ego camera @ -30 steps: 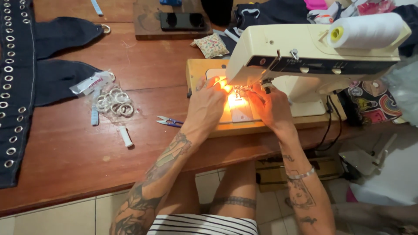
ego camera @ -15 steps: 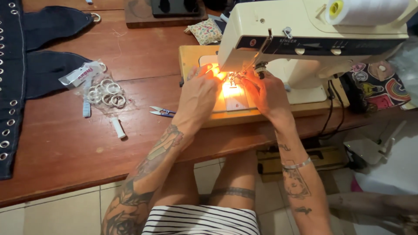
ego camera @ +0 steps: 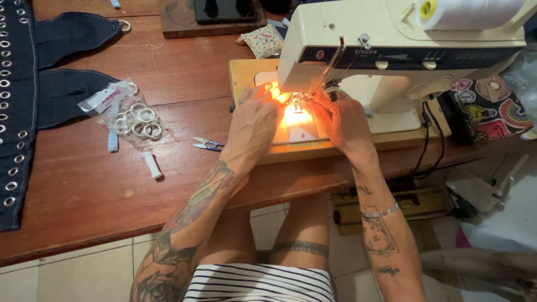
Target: Sewing a small blue fabric strap with a metal ring using a sewing machine
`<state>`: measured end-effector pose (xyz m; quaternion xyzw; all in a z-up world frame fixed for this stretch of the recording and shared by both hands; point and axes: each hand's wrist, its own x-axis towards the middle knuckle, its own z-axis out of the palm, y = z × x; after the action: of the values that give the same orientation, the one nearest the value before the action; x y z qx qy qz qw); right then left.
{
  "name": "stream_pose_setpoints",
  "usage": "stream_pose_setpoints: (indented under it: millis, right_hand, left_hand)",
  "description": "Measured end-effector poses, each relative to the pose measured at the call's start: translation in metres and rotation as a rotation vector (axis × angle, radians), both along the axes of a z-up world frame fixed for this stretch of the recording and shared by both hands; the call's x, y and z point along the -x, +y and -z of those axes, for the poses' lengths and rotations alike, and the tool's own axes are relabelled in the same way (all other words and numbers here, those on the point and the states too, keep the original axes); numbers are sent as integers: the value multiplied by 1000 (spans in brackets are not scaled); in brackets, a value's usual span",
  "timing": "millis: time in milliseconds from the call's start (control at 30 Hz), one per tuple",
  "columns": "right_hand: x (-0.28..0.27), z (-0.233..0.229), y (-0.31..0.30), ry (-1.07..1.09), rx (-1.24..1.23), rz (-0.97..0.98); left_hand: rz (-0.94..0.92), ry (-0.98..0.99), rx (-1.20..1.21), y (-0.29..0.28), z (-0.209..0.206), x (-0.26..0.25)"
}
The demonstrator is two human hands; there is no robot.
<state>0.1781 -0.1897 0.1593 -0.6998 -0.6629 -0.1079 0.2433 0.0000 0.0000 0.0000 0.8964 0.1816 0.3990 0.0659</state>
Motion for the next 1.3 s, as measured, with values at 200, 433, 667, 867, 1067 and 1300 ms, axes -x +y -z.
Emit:
stream_pose_setpoints:
  millis: [200, 433, 667, 867, 1067, 1300]
  right_hand:
    - [-7, 11, -5, -57, -103, -19]
    - [-21, -68, -91, -42, -666, 440]
    - [-154, -203, -123, 1053, -534, 575]
    - [-185, -189, -67, 1477, -171, 193]
    - [-154, -174, -70, 1462, -295, 178]
    - [-217, -69, -72, 604, -726, -440]
  left_hand:
    - [14, 27, 71, 12, 6, -6]
    - [132, -82, 111, -26, -114, 32]
    - [-14, 176, 133, -41, -137, 35]
    - [-13, 165, 121, -33, -134, 39]
    - [-38, 157, 67, -33, -120, 34]
    - [-12, 103, 8, -34, -134, 42]
